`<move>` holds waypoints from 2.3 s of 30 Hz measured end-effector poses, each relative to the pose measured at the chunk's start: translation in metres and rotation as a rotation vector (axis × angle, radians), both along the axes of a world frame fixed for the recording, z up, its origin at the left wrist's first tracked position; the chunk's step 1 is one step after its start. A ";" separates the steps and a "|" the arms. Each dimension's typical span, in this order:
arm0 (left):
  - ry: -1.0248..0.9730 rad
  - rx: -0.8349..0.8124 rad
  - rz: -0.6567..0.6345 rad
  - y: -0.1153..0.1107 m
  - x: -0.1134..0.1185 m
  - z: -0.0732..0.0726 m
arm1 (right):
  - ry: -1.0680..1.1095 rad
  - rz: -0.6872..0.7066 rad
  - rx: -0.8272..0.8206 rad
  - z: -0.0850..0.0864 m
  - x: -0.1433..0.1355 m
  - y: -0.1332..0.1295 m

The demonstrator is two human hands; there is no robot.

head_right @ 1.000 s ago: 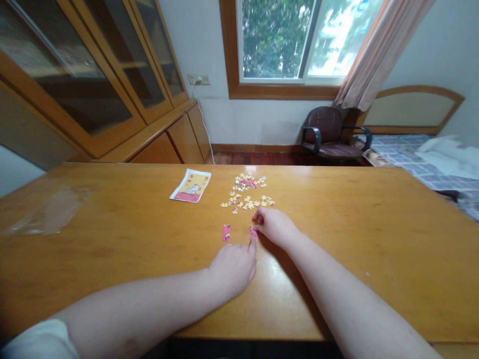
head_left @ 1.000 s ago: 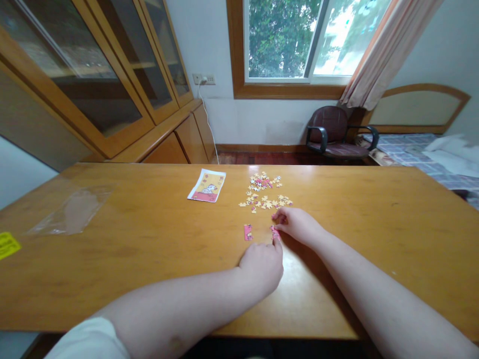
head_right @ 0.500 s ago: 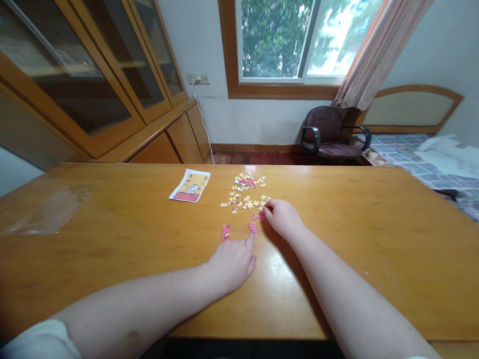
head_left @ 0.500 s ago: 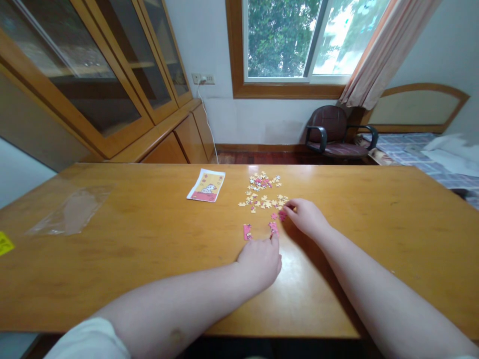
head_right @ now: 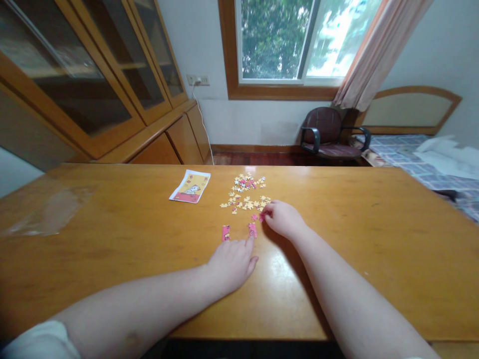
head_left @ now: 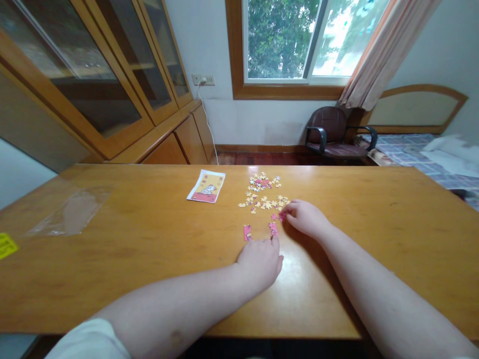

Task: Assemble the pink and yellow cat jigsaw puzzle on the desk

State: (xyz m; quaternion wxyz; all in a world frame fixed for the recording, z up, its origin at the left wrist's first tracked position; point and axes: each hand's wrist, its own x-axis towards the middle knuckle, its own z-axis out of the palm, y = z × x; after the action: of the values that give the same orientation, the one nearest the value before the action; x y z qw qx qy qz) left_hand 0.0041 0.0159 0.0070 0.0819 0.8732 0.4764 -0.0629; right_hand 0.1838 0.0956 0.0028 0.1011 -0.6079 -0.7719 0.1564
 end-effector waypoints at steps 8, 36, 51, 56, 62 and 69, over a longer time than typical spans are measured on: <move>-0.049 0.017 -0.063 -0.007 -0.001 0.001 | 0.030 0.135 0.049 -0.007 -0.007 -0.002; -0.530 -0.025 0.091 0.072 -0.077 0.003 | 0.367 0.249 -0.050 -0.005 -0.021 -0.010; -0.296 0.104 -0.111 0.046 -0.051 0.001 | 0.113 0.375 -0.025 0.005 -0.009 -0.010; -0.253 0.051 -0.122 0.045 -0.041 -0.006 | 0.093 0.372 -0.011 0.001 -0.015 -0.011; -0.398 -0.050 -0.186 0.050 -0.054 -0.006 | 0.113 0.339 0.007 -0.002 -0.014 -0.009; -0.380 -0.039 -0.124 0.053 -0.056 -0.006 | 0.144 0.381 0.017 0.003 -0.017 -0.013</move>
State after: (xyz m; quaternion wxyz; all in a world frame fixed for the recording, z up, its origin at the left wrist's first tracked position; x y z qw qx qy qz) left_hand -0.0518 0.0692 0.0009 0.1833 0.8951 0.3965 0.0889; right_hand 0.1672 0.0823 0.0062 0.1299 -0.4374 -0.8649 0.2092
